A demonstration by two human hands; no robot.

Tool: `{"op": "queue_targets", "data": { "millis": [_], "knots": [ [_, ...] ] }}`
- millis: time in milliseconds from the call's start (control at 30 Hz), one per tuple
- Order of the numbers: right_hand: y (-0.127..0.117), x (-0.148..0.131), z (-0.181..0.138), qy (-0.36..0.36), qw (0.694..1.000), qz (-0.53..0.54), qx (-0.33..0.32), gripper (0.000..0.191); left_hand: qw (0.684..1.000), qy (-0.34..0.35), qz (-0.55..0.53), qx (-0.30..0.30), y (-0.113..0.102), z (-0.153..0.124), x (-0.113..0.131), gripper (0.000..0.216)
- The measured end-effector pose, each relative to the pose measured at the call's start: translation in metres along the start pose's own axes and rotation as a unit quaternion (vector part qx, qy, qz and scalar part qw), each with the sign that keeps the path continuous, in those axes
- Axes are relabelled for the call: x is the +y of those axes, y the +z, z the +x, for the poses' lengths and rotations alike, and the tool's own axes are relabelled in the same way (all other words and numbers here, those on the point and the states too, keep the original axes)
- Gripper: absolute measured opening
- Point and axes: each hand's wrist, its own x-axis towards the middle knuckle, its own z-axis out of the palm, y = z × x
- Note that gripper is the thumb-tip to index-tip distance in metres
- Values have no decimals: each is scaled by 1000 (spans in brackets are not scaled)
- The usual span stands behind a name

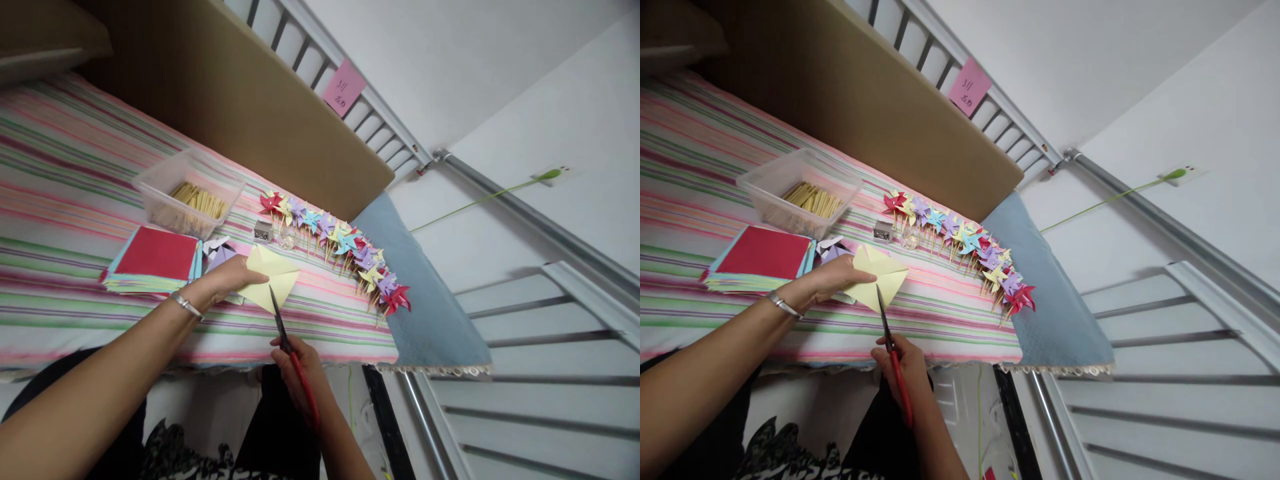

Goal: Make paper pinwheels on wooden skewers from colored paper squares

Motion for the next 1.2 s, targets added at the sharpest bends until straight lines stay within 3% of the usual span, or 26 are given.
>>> {"op": "queue_targets", "data": {
  "millis": [467,767,1000,1067,1200],
  "knots": [
    [-2,-1,-1,-13,999,-34,-5,29,1000,-13,-23,-1,2,-1,3,44],
    [-1,6,2,-40,993,-113,9,22,1000,-7,-5,12,0,1,0,42],
    [-20,22,-18,-85,982,-148,-84,43,999,20,18,19,-15,13,-7,41],
    [-29,21,-23,-93,982,-155,-56,43,999,14,29,13,-17,13,-5,40],
    [-43,5,-18,-74,983,-139,94,35,997,-31,66,-6,-10,5,-3,32]
  ]
}}
